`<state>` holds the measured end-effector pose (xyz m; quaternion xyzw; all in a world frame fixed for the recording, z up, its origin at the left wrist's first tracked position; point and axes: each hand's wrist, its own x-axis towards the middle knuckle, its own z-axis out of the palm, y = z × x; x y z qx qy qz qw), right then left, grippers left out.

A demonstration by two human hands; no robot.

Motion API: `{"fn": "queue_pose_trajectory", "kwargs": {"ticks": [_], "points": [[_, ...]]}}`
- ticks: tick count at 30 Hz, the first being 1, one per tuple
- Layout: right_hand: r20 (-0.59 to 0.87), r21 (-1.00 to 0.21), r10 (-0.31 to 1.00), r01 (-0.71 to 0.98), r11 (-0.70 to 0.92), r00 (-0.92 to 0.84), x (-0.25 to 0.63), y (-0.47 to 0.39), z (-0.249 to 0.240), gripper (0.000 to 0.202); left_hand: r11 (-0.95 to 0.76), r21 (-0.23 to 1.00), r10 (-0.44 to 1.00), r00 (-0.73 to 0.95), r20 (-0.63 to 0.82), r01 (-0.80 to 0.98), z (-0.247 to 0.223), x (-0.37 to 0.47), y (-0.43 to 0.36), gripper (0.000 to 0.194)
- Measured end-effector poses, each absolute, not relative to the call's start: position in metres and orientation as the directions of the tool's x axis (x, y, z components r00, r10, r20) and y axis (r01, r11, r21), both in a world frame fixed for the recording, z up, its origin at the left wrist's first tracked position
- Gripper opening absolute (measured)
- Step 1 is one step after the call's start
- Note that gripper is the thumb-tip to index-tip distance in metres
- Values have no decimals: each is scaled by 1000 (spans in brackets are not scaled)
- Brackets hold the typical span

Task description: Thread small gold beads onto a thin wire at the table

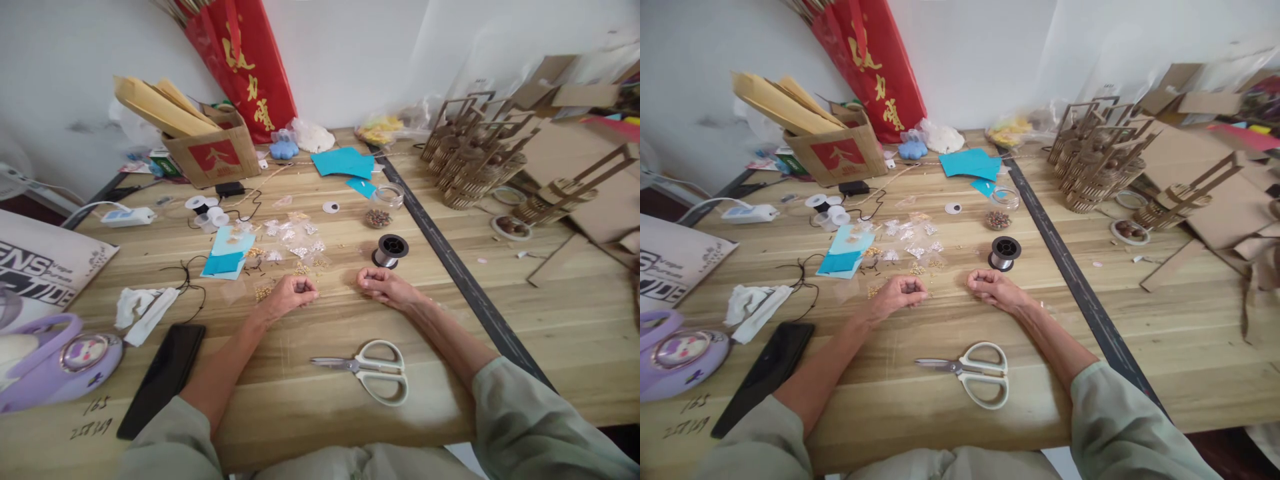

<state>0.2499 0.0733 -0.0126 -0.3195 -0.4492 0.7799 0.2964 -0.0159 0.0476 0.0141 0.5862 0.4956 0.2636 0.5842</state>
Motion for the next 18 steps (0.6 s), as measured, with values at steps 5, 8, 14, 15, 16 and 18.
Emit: {"fn": "queue_pose_trajectory", "kwargs": {"ticks": [5,8,14,15,16,18], "points": [[-223,-894,746,-174,-414,-627,250,73,-12,27,175,977,962,192,-197,124,26,-7,44,20],[-221,-896,747,-173,-410,-626,249,73,-12,27,174,983,970,162,-182,63,26,-5,43,20],[-214,-890,743,-186,-415,-634,249,73,-12,27,171,985,972,169,-165,-21,21,-6,44,20],[-214,-890,744,-187,-415,-633,249,73,-12,27,169,985,972,169,-162,-30,20,-7,44,20],[-215,-891,745,-187,-415,-631,249,73,-12,27,168,985,972,171,-159,-37,19,-7,44,19],[-220,-890,746,-184,-417,-629,249,73,-12,27,166,985,972,179,-154,-51,18,-7,44,19]]}}
